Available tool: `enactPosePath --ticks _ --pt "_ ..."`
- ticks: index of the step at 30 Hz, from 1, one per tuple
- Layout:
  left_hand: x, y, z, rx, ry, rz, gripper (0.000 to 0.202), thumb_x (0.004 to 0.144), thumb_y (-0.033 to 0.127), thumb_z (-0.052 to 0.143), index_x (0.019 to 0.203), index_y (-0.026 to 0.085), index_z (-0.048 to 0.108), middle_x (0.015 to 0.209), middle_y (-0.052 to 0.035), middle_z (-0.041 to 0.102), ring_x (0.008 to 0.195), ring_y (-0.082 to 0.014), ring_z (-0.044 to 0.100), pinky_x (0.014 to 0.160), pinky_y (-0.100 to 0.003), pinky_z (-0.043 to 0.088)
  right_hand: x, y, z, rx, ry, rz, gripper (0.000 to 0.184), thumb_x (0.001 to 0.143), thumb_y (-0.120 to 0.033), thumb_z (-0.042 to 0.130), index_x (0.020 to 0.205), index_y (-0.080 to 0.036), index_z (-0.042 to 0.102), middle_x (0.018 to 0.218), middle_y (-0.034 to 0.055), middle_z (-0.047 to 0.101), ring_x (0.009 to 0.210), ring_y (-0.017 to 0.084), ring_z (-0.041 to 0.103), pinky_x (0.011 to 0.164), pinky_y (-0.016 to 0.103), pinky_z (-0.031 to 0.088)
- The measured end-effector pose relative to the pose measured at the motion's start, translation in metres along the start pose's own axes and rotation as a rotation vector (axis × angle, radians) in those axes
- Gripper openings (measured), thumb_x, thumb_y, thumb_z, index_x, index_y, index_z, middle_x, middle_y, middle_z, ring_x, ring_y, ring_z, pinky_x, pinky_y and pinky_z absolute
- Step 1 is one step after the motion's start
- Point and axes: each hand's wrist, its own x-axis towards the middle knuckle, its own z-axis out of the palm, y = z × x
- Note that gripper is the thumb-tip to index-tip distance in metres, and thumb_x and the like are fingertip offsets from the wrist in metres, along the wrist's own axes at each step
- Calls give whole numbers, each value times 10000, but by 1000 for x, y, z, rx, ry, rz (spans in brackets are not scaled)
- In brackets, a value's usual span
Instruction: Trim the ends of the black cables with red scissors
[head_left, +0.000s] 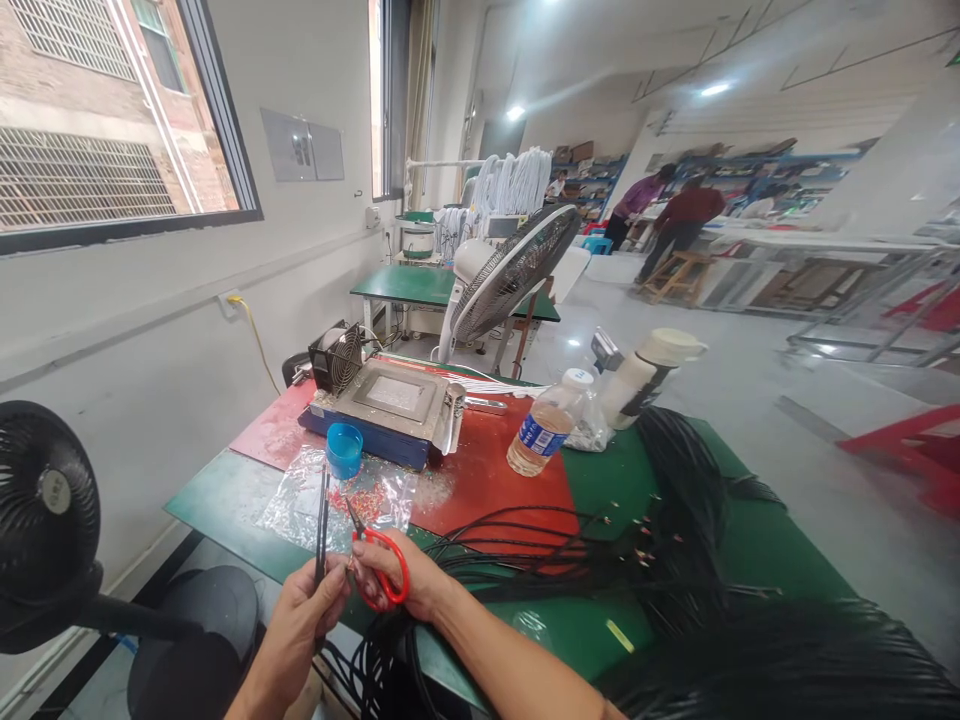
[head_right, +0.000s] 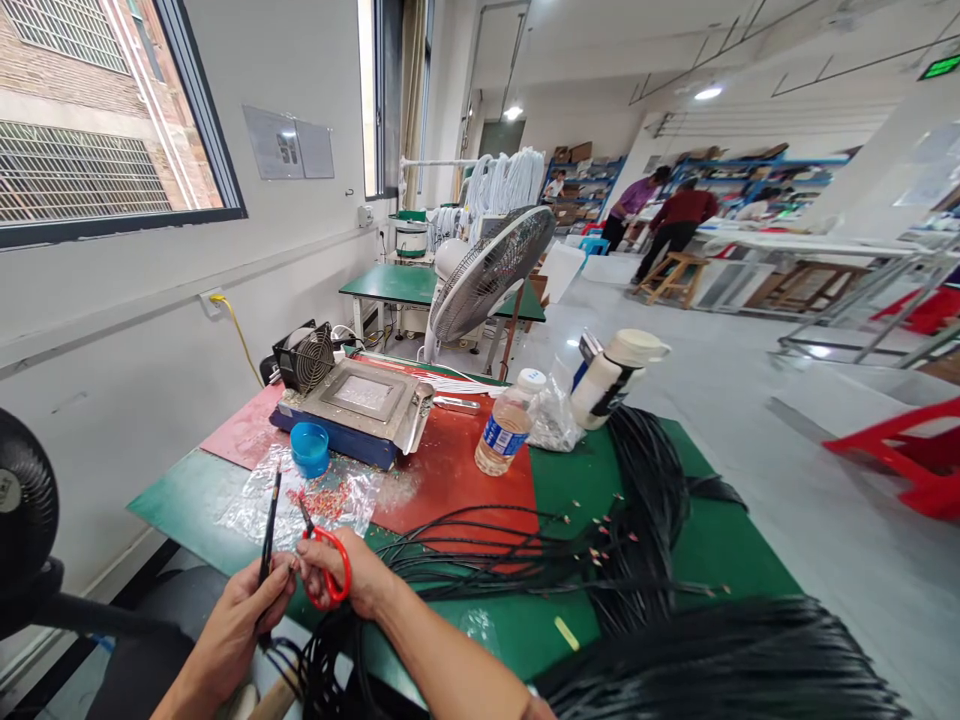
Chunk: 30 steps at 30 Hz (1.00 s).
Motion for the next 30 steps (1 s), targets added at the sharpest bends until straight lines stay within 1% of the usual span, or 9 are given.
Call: enactPosePath --ticks 5,8,11,14,16,20,24,27,30 --pt "-1 -2 -2 -6 17 -11 291 751 425 656 705 141 617 534 66 362 468 -53 169 424 -217 116 1 3 -2 -25 6 5 434 669 -524 647 542 -124 537 389 -31 477 307 56 395 322 176 260" --pt "-1 -3 -3 9 10 -1 277 753 417 655 721 144 628 537 59 390 465 -52 192 424 -215 124 2 5 -3 -13 19 61 431 647 -523 662 566 -115 551 404 -28 487 310 57 400 322 180 269" --pt "-1 -2 -2 27 5 26 273 730 416 678 718 145 639 554 37 449 471 -58 243 429 -215 147 2 7 -4 16 19 114 434 614 -522 692 601 -107 565 430 -28 502 323 56 417 323 172 290" --pt "-1 2 0 59 -13 49 277 718 415 687 674 146 631 520 41 435 464 -64 262 430 -218 161 2 7 -4 28 7 133 429 603 -509 710 595 -105 565 425 -30 499 322 52 416 319 164 285" --pt "-2 3 1 72 7 56 285 715 422 688 669 146 630 499 50 417 456 -63 253 426 -218 157 3 7 -4 34 7 114 444 615 -525 702 583 -106 559 419 -29 495 317 51 413 315 164 282" --pt "-1 2 0 29 92 45 299 706 442 690 722 148 637 504 60 407 455 -58 236 422 -208 154 2 5 -3 49 28 49 494 659 -585 652 602 -102 567 412 -27 486 308 53 408 303 166 266" --pt "2 -4 -3 -45 142 36 323 684 454 706 767 149 640 499 73 376 449 -54 224 416 -202 149 2 5 -2 28 26 26 504 632 -595 672 611 -103 565 413 -32 480 315 52 404 321 168 273" --pt "3 -7 -4 -62 139 38 329 682 454 709 767 144 641 487 77 365 448 -52 217 416 -200 143 2 6 -2 2 38 48 500 609 -584 695 608 -102 561 415 -27 485 316 54 402 326 173 275" --pt "2 -8 -5 -37 113 40 305 701 434 700 756 140 644 489 70 382 454 -53 220 418 -202 141 2 7 -1 1 46 55 491 617 -576 694 605 -104 555 414 -26 485 315 55 399 326 175 267"
